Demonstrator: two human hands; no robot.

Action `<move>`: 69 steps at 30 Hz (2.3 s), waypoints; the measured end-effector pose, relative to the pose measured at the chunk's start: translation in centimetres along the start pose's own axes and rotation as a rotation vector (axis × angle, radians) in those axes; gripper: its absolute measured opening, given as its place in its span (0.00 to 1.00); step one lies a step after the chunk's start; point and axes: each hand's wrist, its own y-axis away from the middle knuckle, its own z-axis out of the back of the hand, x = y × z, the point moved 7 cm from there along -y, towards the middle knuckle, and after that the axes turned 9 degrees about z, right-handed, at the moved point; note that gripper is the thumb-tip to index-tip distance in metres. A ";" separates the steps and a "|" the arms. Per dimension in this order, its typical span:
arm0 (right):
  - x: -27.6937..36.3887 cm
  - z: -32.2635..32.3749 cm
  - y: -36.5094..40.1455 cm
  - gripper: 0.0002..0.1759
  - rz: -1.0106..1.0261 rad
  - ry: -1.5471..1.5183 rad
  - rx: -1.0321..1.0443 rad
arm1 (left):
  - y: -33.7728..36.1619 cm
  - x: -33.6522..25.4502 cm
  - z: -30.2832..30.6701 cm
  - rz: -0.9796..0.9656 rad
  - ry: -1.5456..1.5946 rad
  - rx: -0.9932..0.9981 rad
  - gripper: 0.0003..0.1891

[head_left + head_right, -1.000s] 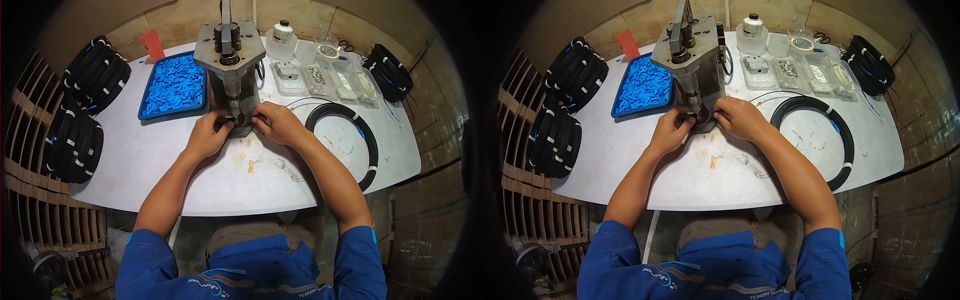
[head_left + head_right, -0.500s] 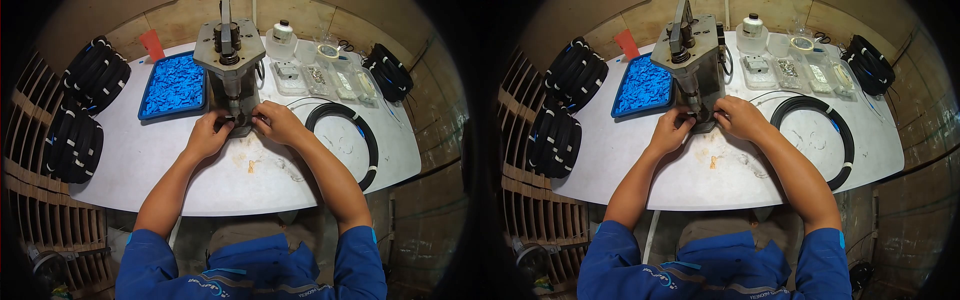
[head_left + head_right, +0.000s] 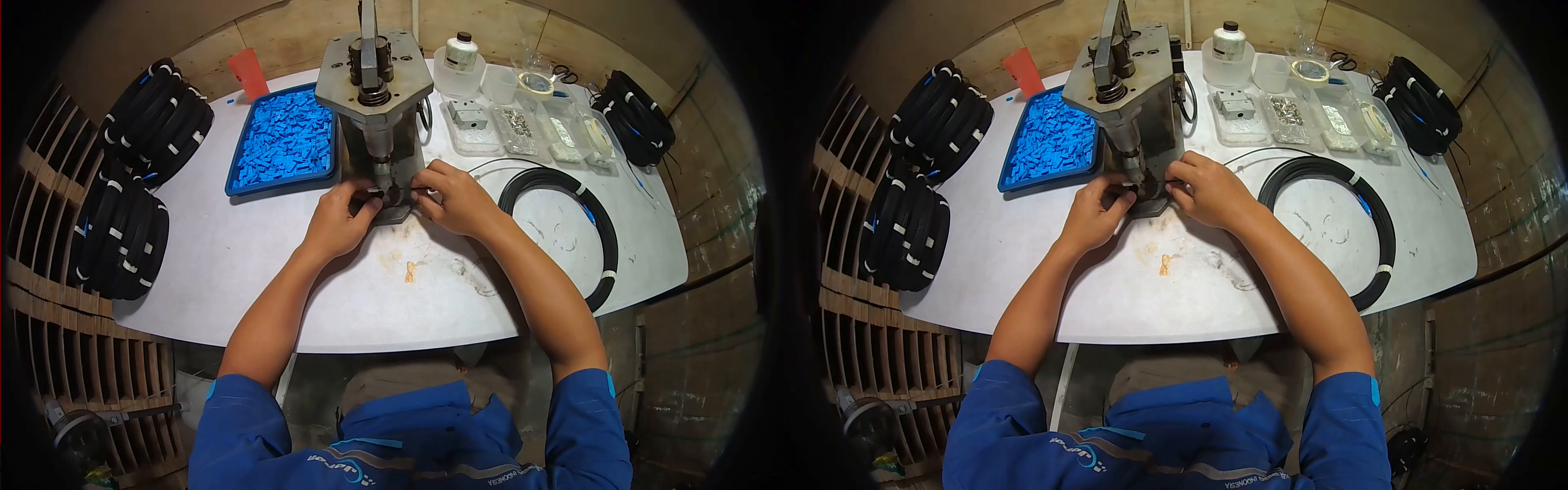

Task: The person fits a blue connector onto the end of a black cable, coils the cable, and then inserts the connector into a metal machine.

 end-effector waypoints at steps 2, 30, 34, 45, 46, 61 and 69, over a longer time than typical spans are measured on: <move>0.0 0.1 0.0 0.08 0.003 -0.001 -0.010 | 0.0 -0.2 0.1 -0.021 -0.023 -0.013 0.19; -0.2 -0.1 0.0 0.08 -0.052 -0.037 0.054 | 0.0 -0.2 0.1 0.001 -0.019 -0.002 0.20; -0.3 -0.3 0.0 0.08 -0.082 -0.051 0.101 | 0.0 -0.2 0.0 0.002 -0.003 0.007 0.19; -0.4 -0.4 0.1 0.09 -0.085 -0.068 0.094 | 0.1 -0.6 0.1 -0.005 -0.020 -0.003 0.19; -0.5 -0.4 0.1 0.09 -0.093 -0.072 0.097 | 0.1 -0.6 0.1 0.016 0.000 0.011 0.19; -0.6 -0.5 0.2 0.09 -0.079 -0.057 0.093 | 0.3 -0.6 0.1 -0.013 -0.038 -0.002 0.20; -0.5 -0.5 0.1 0.10 -0.080 -0.051 0.106 | 0.2 -0.3 -0.1 0.008 -0.034 0.025 0.22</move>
